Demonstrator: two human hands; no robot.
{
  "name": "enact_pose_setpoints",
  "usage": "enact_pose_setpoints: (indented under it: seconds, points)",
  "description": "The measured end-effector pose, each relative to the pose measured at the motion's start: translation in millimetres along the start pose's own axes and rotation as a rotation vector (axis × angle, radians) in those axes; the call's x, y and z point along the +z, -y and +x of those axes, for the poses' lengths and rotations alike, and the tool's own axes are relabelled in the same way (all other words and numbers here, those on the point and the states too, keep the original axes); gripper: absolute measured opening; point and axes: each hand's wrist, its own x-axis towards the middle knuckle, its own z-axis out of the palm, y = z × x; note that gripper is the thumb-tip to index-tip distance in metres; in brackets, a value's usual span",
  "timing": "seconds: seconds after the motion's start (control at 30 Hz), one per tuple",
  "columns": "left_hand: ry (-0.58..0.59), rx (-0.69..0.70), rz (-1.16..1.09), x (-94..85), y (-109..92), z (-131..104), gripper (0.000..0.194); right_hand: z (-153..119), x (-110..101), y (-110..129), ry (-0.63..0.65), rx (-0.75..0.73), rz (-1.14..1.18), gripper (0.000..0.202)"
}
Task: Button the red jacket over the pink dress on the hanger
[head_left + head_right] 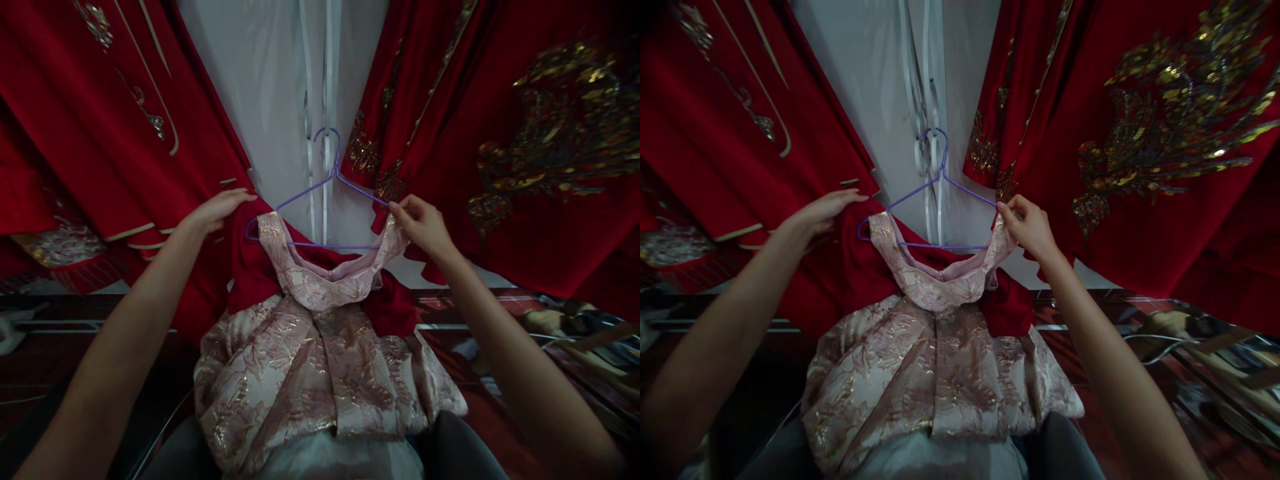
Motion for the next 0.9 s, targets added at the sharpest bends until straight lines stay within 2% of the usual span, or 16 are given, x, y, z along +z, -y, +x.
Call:
enact_pose_setpoints:
  seconds: [0.07,0.13,0.2,0.3,0.37,0.43,0.5,0.53,0.57,0.63,0.7,0.73,0.8,0.87,0.9]
  points:
    - [-0.037,0.129,0.291,-2.6,-20.6,-9.4,0.024,-3.8,-9.6,14.7,0.068,-0.001,-0.003,0.038]
    - [-0.019,0.195,0.480,5.1,-37.4,-24.9,0.020,-5.8,-18.1,28.3,0.133,0.002,0.023,0.039]
    - [0.044,0.239,0.486,24.1,-50.6,-43.5,0.016,-6.5,-24.3,38.6,0.176,0.013,0.059,0.040]
    - [0.155,0.395,0.374,63.7,-65.8,-68.7,0.017,-7.2,-28.1,46.3,0.254,0.058,0.130,0.041]
    - [0.226,0.536,0.309,87.0,-72.9,-77.9,0.019,-7.1,-28.1,45.9,0.288,0.093,0.160,0.042]
    - [0.298,0.640,0.315,101.7,-75.8,-78.1,0.020,-4.3,-28.3,40.9,0.272,0.118,0.152,0.045]
    - [0.362,0.705,0.416,106.5,-72.5,-70.0,0.019,3.7,-29.9,32.4,0.287,0.145,0.126,0.049]
    - [0.364,0.730,0.492,105.9,-68.4,-63.7,0.018,10.2,-30.9,27.5,0.333,0.165,0.114,0.051]
    - [0.331,0.749,0.573,103.9,-63.0,-56.3,0.017,18.2,-31.6,22.6,0.402,0.190,0.104,0.052]
    - [0.194,0.761,0.716,98.4,-49.4,-40.1,0.016,37.0,-29.3,14.8,0.571,0.251,0.091,0.051]
    - [0.072,0.728,0.809,93.8,-35.2,-23.9,0.016,56.3,-19.0,10.7,0.720,0.321,0.099,0.048]
    - [0.062,0.703,0.840,92.8,-28.8,-16.4,0.017,64.9,-10.5,10.0,0.795,0.351,0.115,0.047]
    - [0.125,0.666,0.885,93.2,-17.8,-4.1,0.020,77.9,11.3,10.0,0.908,0.383,0.135,0.047]
    - [0.186,0.670,0.909,96.0,-9.8,3.5,0.022,83.8,34.1,9.5,0.893,0.374,0.077,0.048]
    - [0.190,0.686,0.914,97.4,-6.8,5.3,0.022,84.0,43.6,8.4,0.804,0.322,0.048,0.047]
